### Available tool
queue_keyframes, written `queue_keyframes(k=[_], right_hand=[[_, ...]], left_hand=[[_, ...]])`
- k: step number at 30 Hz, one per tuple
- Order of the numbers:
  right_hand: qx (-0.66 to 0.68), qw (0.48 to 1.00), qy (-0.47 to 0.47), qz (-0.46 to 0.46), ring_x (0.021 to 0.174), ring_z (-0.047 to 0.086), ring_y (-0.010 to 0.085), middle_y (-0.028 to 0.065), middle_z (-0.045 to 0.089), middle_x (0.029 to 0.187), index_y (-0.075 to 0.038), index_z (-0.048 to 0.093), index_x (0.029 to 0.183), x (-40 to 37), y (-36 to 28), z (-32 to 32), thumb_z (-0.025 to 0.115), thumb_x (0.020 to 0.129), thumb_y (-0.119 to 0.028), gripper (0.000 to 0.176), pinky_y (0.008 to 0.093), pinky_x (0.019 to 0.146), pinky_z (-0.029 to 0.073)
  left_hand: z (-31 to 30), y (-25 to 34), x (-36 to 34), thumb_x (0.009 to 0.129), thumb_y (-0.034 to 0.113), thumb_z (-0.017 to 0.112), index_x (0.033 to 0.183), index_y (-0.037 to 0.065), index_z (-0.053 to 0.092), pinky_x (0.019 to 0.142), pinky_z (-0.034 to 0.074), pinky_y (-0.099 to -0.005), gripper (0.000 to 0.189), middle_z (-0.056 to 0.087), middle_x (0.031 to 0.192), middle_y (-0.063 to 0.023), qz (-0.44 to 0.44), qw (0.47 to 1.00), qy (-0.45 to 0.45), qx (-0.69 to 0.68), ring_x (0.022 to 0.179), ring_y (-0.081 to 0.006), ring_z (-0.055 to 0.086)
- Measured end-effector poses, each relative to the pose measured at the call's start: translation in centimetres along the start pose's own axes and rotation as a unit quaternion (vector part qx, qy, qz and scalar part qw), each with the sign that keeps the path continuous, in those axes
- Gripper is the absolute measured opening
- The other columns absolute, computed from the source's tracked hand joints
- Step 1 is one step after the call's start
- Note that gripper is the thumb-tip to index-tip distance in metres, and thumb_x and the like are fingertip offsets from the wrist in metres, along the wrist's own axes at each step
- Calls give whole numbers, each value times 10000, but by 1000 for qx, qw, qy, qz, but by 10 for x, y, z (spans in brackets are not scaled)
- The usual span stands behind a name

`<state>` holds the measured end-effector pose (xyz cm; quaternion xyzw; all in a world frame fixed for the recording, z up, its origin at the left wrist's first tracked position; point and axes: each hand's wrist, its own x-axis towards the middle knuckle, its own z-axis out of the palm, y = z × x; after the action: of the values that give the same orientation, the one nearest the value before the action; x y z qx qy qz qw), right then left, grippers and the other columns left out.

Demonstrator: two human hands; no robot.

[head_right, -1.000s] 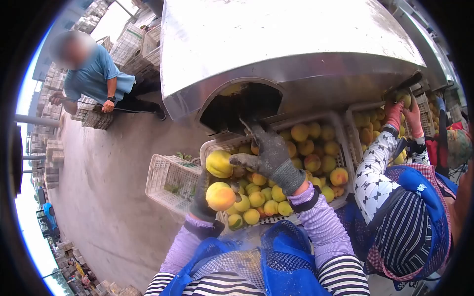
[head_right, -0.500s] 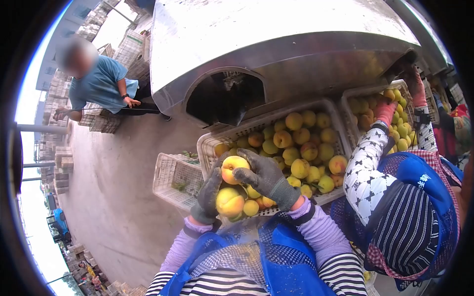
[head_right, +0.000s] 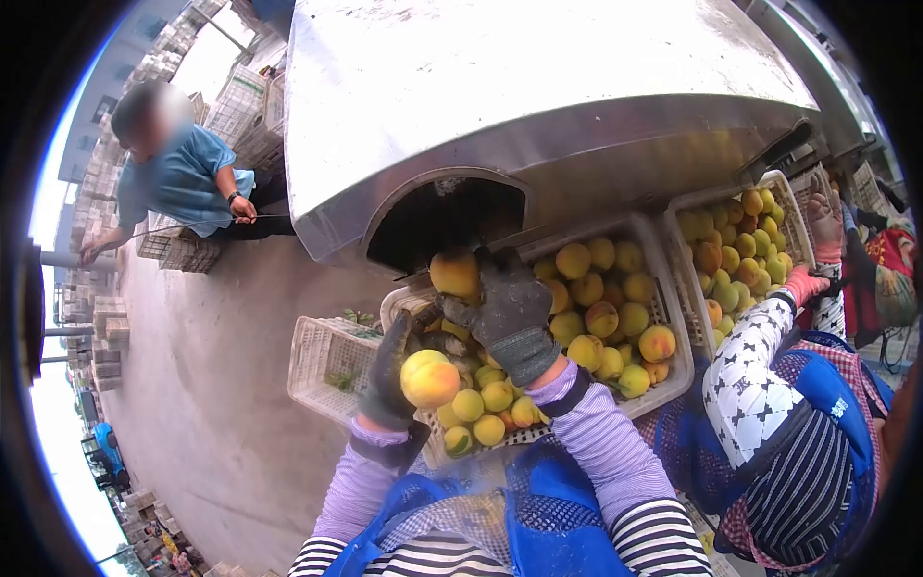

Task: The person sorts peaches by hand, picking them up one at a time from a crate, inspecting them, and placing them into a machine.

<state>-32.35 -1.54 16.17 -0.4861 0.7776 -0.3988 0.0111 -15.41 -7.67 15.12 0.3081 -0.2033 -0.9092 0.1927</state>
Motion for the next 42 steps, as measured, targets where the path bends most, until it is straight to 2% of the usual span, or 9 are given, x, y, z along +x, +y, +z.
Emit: queue_keyframes(k=[3,10,14,17,21,25,27,33,42], right_hand=[[-69,987,-122,80,908,645,349,187,640,1078,-49,646,1176,40,20,48,813,742,-469,627,437,753,528],[94,993,-73,-9,994,647,361,190,650,1114,-29,543,1327,21,0,16,828,734,-453,783,434,876,527],[215,953,-205,49,1110,603,387,215,587,1255,-29,479,1405,-62,-20,-17,854,689,-482,927,447,950,503],[211,961,-180,15,1176,566,402,214,549,1321,-41,471,1424,-82,-10,-20,864,679,-453,938,463,984,484],[157,971,-148,-99,1263,507,409,207,525,1369,-48,470,1437,-87,7,-32,875,669,-412,941,482,1059,427],[290,937,-194,-9,1316,464,408,211,513,1404,-59,476,1444,-88,12,-45,876,669,-412,941,485,1113,367],[273,933,-232,22,1334,452,406,217,510,1415,-62,475,1449,-97,12,-42,876,664,-429,955,484,1128,349],[156,979,-126,24,1055,621,380,198,593,1215,-67,495,1422,-88,-5,-39,873,668,-404,908,447,906,524],[-21,1000,6,-8,967,632,386,195,628,1116,-35,609,1188,11,3,15,846,681,-479,715,460,815,535]], left_hand=[[-11,0,-1,1025,469,472,1418,-15,460,840,587,-366,624,628,1221,-173,11,1000,11,14,1009,-241,669],[-16,3,2,1067,383,422,1366,27,496,980,539,-392,470,603,1292,-158,83,989,-42,-119,1155,-265,623],[10,-14,-17,1070,364,422,1431,8,422,1066,459,-372,507,544,1368,-142,209,968,-2,139,1239,-244,553],[25,-25,-33,1076,384,400,1422,6,431,1068,453,-374,513,554,1356,-140,138,990,-13,31,1235,-249,556],[17,-40,-41,1077,403,375,1410,7,457,1079,443,-358,523,555,1354,-147,131,966,-9,224,1239,-212,561],[10,-43,-40,1076,443,362,1413,-2,466,1086,427,-346,567,559,1350,-143,81,984,-71,138,1249,-217,553],[5,-46,-37,1065,486,385,1419,1,455,1058,439,-340,604,579,1314,-139,113,951,24,287,1211,-230,567],[15,-42,-50,1037,342,548,1335,-19,540,1025,456,-351,469,595,1271,-141,275,835,70,471,1189,-236,566],[-3,-22,-13,1071,273,466,1382,1,485,944,523,-358,413,596,1285,-117,275,913,163,254,1115,-218,617]])
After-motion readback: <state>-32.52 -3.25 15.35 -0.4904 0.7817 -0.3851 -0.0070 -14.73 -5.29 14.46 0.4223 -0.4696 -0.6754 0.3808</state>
